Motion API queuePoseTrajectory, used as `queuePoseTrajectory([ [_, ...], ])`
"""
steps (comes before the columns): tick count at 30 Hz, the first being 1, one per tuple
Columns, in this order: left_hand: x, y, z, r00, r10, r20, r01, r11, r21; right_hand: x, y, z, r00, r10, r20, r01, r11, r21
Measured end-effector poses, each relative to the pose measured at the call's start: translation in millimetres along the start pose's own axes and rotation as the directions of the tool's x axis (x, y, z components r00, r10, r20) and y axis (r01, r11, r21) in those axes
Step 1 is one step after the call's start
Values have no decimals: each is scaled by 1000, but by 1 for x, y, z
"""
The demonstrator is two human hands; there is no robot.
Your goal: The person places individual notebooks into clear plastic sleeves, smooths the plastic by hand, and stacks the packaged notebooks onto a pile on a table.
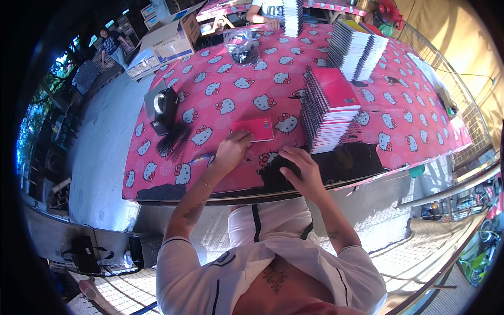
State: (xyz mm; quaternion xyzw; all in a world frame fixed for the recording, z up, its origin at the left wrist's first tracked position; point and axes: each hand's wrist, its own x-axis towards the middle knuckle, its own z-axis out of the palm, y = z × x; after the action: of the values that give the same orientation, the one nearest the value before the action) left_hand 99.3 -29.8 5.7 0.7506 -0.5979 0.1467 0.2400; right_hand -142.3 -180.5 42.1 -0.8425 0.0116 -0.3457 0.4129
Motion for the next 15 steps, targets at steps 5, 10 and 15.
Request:
queuePoseTrajectory([
  [5, 70, 43, -57, 975, -2, -221, -21, 995, -100, 15, -16, -28, 945, -238, -226, 118, 890, -441],
  [10, 182, 118, -94, 905, 314, -288, -397, 867, -300, 67, -34, -83, 877, -366, -312, -33, 602, -798],
  [15, 209, 114, -29, 815, 579, 1, -511, 720, -469, 73, 0, -86, 921, -281, -270, -55, 593, -803],
])
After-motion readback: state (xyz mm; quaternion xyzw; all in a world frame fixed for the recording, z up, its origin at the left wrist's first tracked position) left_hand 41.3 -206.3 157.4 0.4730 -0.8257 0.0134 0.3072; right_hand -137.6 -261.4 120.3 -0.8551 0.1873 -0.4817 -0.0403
